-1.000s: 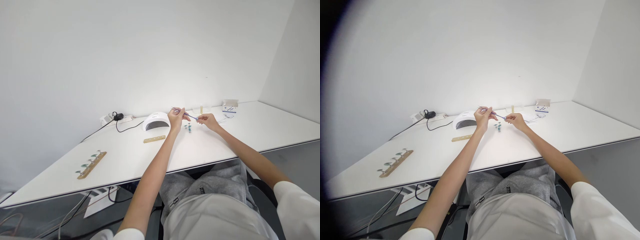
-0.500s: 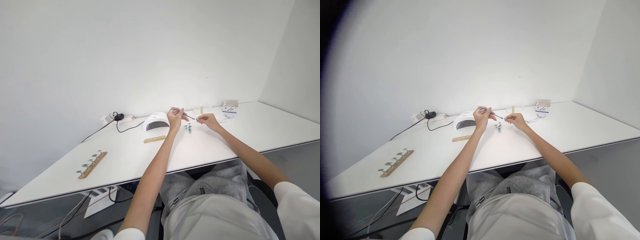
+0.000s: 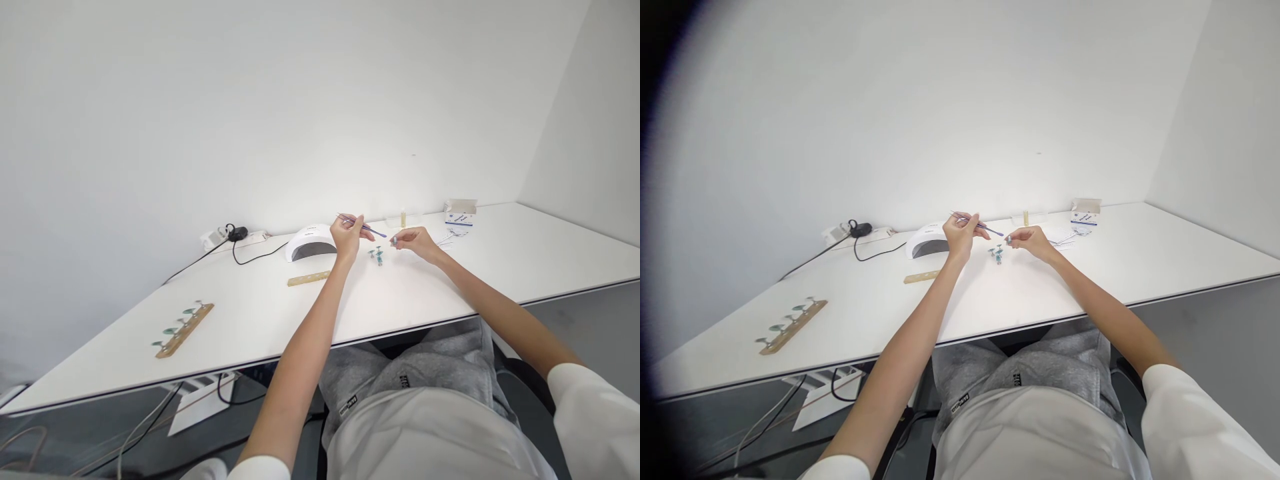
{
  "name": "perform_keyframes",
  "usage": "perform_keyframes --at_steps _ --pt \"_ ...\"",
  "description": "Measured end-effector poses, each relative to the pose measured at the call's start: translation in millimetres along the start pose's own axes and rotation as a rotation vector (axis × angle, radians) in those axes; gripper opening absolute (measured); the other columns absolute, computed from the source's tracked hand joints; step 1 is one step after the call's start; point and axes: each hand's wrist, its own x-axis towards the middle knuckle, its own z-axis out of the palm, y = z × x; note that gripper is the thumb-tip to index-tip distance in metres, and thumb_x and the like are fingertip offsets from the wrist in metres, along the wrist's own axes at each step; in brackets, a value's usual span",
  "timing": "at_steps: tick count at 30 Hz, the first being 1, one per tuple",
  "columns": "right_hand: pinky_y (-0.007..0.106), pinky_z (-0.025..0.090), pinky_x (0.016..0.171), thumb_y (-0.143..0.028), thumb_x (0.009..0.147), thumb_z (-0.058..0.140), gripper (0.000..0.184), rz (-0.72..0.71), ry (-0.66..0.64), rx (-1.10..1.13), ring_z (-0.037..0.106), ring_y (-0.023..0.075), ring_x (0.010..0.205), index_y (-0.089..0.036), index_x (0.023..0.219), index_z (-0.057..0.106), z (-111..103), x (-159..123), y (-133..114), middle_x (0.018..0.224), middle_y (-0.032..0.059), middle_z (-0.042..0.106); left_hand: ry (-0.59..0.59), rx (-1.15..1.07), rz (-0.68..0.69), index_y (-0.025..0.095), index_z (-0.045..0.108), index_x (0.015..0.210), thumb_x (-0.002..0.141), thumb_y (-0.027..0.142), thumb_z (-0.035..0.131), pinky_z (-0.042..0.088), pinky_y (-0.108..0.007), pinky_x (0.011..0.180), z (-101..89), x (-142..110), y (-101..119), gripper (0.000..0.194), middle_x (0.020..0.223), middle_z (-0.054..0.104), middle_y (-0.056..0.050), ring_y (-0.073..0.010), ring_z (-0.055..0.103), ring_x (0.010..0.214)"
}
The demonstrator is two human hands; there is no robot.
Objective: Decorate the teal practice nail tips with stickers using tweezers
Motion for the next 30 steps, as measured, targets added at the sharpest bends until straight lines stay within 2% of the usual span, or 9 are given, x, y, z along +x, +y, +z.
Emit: perform_keyframes --at_steps 6,10,16,21,25,30 --pt "0.029 0.052 0.064 -0.037 0.057 0.082 0.029 0.071 -0.127 -0.036 0.060 0.0140 0.064 -0.015 0.073 0.074 2 -5 -7 0.076 0.0070 0.071 0.015 0.006 0.000 0.019 0.043 0.079 0.070 0.039 0.075 0.056 -0.029 0.047 -3.6 4 -3 0.038 0.060 0.065 0.000 -0.0156 0.063 0.043" --pt "0.029 0.050 0.062 -0.037 0.058 0.081 0.028 0.056 -0.234 -0.069 0.060 0.0140 0.063 -0.015 0.073 0.074 3 -8 -9 0.075 0.0067 0.071 0.020 -0.002 0.009 0.019 0.044 0.078 0.071 0.039 0.074 0.056 -0.030 0.046 -5.4 6 -4 0.038 0.061 0.065 -0.001 -0.0163 0.063 0.043" --pt "0.029 0.050 0.064 -0.035 0.056 0.083 0.030 0.129 -0.380 -0.147 0.062 0.0160 0.066 -0.014 0.076 0.075 7 -9 -1 0.074 0.0060 0.071 0.023 0.007 0.023 0.019 0.043 0.079 0.071 0.041 0.075 0.055 -0.028 0.046 -6.6 7 -5 0.039 0.059 0.065 0.000 -0.0155 0.063 0.042" --pt "0.027 0.045 0.062 -0.039 0.053 0.083 0.035 0.161 -0.504 -0.248 0.060 0.0158 0.065 -0.013 0.075 0.076 18 -14 4 0.070 0.0053 0.070 0.015 -0.010 0.033 0.018 0.043 0.080 0.071 0.040 0.074 0.054 -0.027 0.045 -7.5 8 -6 0.039 0.059 0.064 0.001 -0.0146 0.061 0.041" --pt "0.026 0.040 0.059 -0.042 0.055 0.082 0.036 0.151 -0.583 -0.297 0.053 0.0130 0.060 -0.014 0.076 0.076 27 -16 7 0.066 0.0031 0.067 0.021 -0.011 0.034 0.018 0.043 0.080 0.071 0.040 0.074 0.054 -0.026 0.045 -6.3 6 -5 0.039 0.057 0.063 0.002 -0.0145 0.061 0.040" --pt "0.027 0.038 0.066 -0.042 0.056 0.083 0.034 0.065 -0.667 -0.316 0.052 0.0140 0.070 -0.015 0.074 0.075 27 -15 11 0.078 0.0044 0.070 0.025 -0.017 0.033 0.018 0.043 0.080 0.071 0.039 0.074 0.054 -0.026 0.045 -4.4 5 -4 0.038 0.058 0.063 0.001 -0.0145 0.061 0.041"
